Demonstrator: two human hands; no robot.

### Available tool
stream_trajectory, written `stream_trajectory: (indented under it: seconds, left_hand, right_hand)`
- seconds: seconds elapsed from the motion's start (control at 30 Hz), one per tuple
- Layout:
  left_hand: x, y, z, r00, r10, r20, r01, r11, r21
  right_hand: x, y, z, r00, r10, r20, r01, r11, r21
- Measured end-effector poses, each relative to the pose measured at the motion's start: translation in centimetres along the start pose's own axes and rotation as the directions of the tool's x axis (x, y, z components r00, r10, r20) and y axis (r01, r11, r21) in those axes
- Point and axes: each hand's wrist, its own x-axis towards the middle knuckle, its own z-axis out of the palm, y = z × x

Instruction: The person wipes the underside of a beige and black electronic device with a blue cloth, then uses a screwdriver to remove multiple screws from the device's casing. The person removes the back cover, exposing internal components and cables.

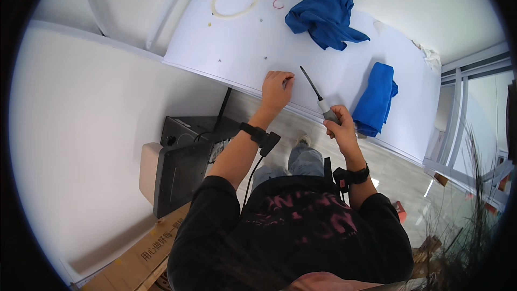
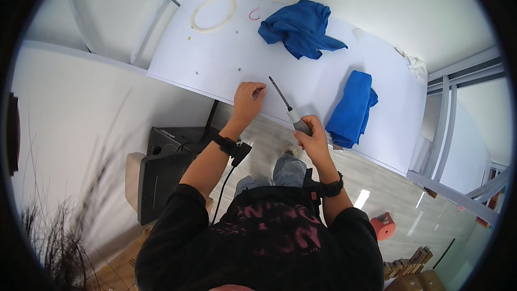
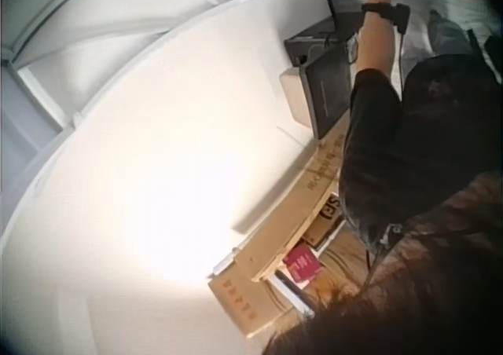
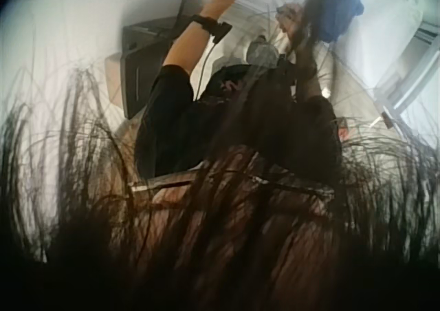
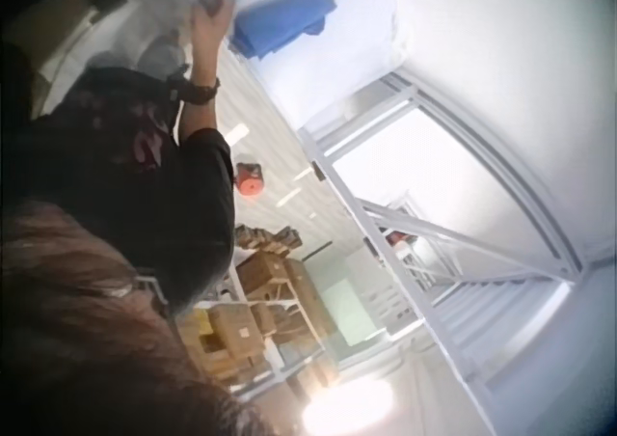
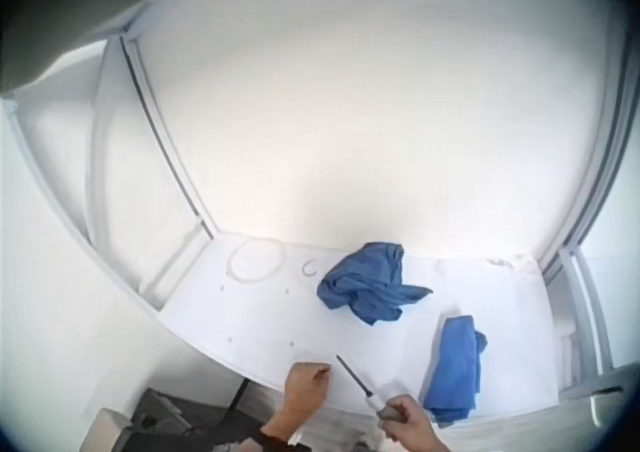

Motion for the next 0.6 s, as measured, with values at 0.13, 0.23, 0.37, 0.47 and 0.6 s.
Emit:
stream_trajectory:
  seconds: [0.13, 0.23, 0.37, 0.47, 0.6]
  left_hand:
    - [0.6, 0.0, 0.5, 1.0, 0.018, 0.011, -0.018, 0.998, 0.065]
    - [0.6, -0.1, 0.7, 1.0, -0.009, -0.01, 0.01, 0.997, 0.07]
    - [0.6, 0.2, 0.6, 1.0, -0.009, -0.013, 0.01, 0.997, 0.074]
    - [0.6, -0.2, 0.6, 0.999, -0.019, 0.026, 0.017, 0.998, 0.066]
    - [-0.1, -0.2, -0.5, 0.997, -0.064, -0.043, 0.061, 0.995, -0.075]
  right_hand:
    - [1.0, 0.1, -0.5, 1.0, -0.004, -0.01, 0.004, 1.0, 0.002]
    - [1.4, 0.4, -0.7, 1.0, 0.009, -0.01, -0.009, 1.0, -0.001]
    - [1.5, 0.2, -0.6, 1.0, 0.015, -0.011, -0.015, 1.0, 0.005]
    - [1.6, 0.0, -0.7, 0.999, 0.031, -0.023, -0.031, 0.999, -0.005]
    - [1.5, -1.0, 0.6, 1.0, 0.009, 0.007, -0.009, 1.0, -0.006]
